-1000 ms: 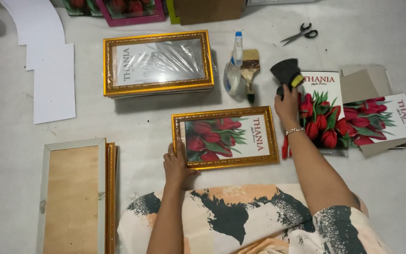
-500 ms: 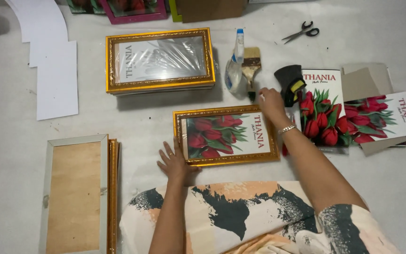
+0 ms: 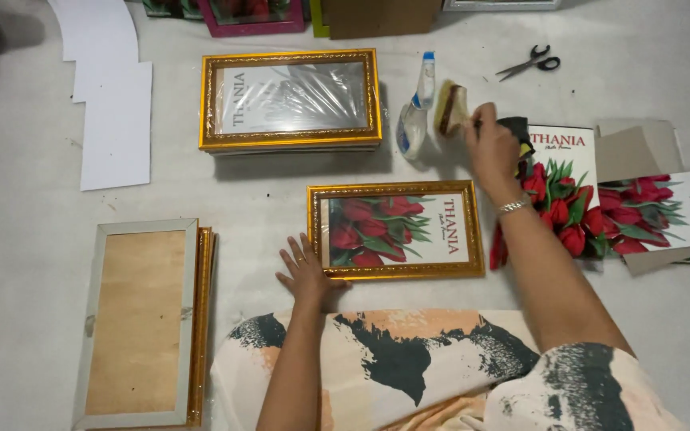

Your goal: Cleaning a picture frame using a brush and a cloth

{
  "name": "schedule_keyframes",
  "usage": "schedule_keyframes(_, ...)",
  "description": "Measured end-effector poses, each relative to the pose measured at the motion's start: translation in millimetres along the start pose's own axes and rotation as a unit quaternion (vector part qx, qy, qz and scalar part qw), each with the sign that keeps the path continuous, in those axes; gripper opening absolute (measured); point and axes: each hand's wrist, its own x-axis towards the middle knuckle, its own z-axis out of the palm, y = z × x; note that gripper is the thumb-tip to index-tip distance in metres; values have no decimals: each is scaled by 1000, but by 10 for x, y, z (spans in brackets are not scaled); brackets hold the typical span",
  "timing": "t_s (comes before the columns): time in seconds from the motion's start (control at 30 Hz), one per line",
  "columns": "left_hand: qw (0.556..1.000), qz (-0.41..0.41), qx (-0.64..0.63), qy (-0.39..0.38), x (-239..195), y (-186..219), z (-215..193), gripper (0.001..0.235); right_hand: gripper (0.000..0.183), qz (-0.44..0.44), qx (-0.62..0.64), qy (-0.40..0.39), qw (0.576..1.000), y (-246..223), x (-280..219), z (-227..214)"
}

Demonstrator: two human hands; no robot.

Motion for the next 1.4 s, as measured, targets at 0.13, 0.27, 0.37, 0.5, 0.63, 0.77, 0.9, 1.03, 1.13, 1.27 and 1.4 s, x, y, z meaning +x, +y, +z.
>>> schedule_keyframes(0.13, 1000, 8, -2, -5, -166, 99, -127, 152, 32, 62, -50, -56, 995, 110, -382, -844)
schedule_keyframes(0.27, 1000, 1, -6, -10, -259, 194, -219, 149, 30, 77, -32, -123, 989, 271, -946, -1097)
schedule_keyframes(0.37, 1000, -4, -10, -12, -234, 136, -176, 149, 36, 125, 39, -182, 974, 344, -1266, -798)
schedule_keyframes(0.5, 999, 0, -34, -14, -125, 56, -100, 151, 38, 202, 60, -256, 943, 594, -1391, -351)
schedule_keyframes(0.63, 999, -21, -27, 2, -135, 15, -82, 151, 51, 230, 67, -260, 936, 531, -1308, -492)
schedule_keyframes(0.77, 999, -34, -35, -14, -117, 32, -110, 149, 49, 217, 122, -224, 942, 373, -1204, -688)
schedule_keyframes(0.9, 998, -41, -38, -40, -173, 97, -217, 150, 68, 140, 44, -355, 923, 240, -1113, -643)
schedule_keyframes(1.03, 997, -45, -38, -43, -190, 88, -223, 148, 47, 106, 12, -276, 955, 470, -728, -102)
schedule_keyframes(1.13, 997, -46, -31, -44, -126, 70, -194, 148, 33, 147, 83, -124, 978, 598, -423, 190)
schedule_keyframes(1.27, 997, -45, -39, -49, -159, 83, -228, 152, 28, 107, 127, -98, 981, 420, -508, -193)
schedule_keyframes(1.4, 997, -51, -26, -52, -121, 72, -193, 153, 64, 135, 6, -347, 928, 377, -713, -405)
